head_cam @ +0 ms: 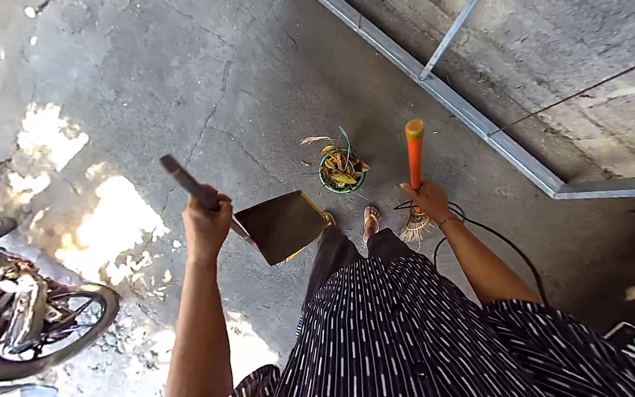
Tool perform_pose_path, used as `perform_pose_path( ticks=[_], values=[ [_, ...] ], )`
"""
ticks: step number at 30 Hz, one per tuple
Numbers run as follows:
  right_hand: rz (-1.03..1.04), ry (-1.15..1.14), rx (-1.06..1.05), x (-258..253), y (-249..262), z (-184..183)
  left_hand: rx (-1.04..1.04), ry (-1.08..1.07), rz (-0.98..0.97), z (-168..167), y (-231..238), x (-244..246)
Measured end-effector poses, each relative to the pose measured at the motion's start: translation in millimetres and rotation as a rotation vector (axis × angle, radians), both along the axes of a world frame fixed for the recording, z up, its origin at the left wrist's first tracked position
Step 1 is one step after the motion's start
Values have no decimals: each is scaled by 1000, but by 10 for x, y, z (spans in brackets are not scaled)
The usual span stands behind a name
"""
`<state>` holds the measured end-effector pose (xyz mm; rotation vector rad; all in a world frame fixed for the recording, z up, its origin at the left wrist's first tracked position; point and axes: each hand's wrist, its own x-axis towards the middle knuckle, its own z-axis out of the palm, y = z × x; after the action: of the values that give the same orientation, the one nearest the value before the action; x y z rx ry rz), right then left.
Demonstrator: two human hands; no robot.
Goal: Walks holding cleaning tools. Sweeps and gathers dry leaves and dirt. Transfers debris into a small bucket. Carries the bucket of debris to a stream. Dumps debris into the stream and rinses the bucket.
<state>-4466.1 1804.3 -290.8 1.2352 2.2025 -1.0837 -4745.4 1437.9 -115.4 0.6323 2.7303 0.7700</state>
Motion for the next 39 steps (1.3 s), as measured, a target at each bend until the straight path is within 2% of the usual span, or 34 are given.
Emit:
perform_pose_path(
  ticks=[3,6,12,15,18,23,25,27,30,34,36,39],
  values=[
    [28,21,14,-87,-62,-28,142,2,115,-176,-605,239],
    [79,-11,8,-166,-213,-4,255,-9,305,-519,-1104,483],
    [148,-35,-11,-158,-737,-14,417,-104,746,-1728,-2177,946],
    [292,-97,-51,-168,-1111,23,483,-130,829,-2210,-2467,1206],
    [448,-140,-60,-225,-1600,224,523,-149,926,-2589,-2663,1456],
    [649,-175,-80,-386,-2325,681,471,-259,937,-3034,-2954,1895],
    [700,-143,-89,-471,-2495,864,462,-365,1004,-3131,-2984,2041],
    [758,-72,-108,-544,-2621,978,470,-472,1193,-3191,-3035,2177],
    [859,77,-156,-623,-2784,1026,491,-584,1358,-3088,-3188,2363],
    [972,282,-212,-740,-3133,1245,536,-617,1301,-2871,-3271,2546],
    [1036,293,-234,-859,-3325,1523,520,-613,1222,-2769,-3285,2619],
    [1145,337,-254,-1050,-3617,1799,571,-604,1243,-2546,-3277,2731]
  ],
)
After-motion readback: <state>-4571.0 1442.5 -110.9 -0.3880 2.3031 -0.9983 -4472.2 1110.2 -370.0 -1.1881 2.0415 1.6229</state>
